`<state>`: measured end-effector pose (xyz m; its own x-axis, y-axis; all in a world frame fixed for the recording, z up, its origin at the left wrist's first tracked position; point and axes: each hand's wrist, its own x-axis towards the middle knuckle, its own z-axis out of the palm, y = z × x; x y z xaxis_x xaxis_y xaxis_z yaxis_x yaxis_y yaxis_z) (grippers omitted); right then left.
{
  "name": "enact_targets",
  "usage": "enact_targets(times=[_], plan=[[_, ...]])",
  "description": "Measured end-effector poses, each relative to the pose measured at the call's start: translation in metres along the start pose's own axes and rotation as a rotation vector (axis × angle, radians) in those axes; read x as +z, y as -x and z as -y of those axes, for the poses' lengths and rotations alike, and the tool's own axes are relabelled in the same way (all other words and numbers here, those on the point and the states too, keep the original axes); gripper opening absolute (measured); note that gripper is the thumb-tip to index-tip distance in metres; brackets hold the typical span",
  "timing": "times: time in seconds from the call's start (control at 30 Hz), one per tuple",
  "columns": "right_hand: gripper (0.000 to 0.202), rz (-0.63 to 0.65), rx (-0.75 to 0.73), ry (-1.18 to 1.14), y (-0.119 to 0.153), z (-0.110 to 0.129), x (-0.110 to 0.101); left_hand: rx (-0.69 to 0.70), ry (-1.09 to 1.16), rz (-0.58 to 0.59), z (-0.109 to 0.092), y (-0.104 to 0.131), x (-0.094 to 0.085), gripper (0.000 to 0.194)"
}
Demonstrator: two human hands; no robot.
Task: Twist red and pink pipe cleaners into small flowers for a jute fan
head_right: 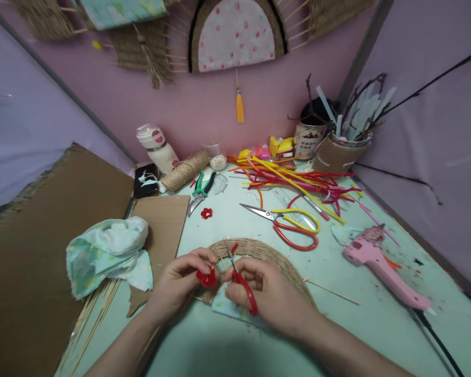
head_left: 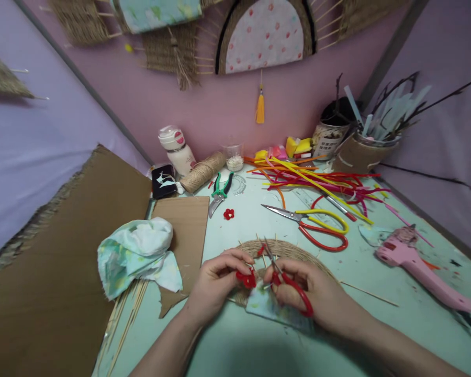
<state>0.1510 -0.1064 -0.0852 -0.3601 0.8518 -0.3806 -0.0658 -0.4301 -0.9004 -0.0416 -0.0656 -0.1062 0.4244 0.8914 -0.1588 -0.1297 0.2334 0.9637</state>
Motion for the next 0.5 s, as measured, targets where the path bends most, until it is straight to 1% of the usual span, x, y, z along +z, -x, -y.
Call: enact_targets(times=[0.07, 0.17, 0.23, 0.3, 0.37, 0.5], plan=[[0.021, -0.103, -0.047, -0.003, -0.002, -0.002, -0.003, -0.013, 0.076, -0.056, 0.000, 0.000, 0.000, 0.002], [0.023, -0.222, -0.098, 0.034, -0.003, -0.005, -0.005, -0.061, 0.204, -0.189, -0.003, -0.001, 0.000, 0.017], [0.025, -0.255, -0.124, 0.090, -0.004, -0.006, -0.005, -0.077, 0.245, -0.264, -0.007, -0.002, -0.001, 0.028], [0.026, -0.267, -0.144, 0.145, -0.005, -0.007, -0.005, -0.057, 0.232, -0.320, -0.010, -0.003, -0.004, 0.032], [0.026, -0.264, -0.159, 0.170, -0.006, -0.009, -0.004, -0.034, 0.184, -0.373, -0.013, -0.005, -0.007, 0.033], [0.024, -0.267, -0.209, 0.202, -0.010, -0.014, -0.005, 0.009, 0.000, -0.455, -0.015, -0.017, -0.014, 0.032]])
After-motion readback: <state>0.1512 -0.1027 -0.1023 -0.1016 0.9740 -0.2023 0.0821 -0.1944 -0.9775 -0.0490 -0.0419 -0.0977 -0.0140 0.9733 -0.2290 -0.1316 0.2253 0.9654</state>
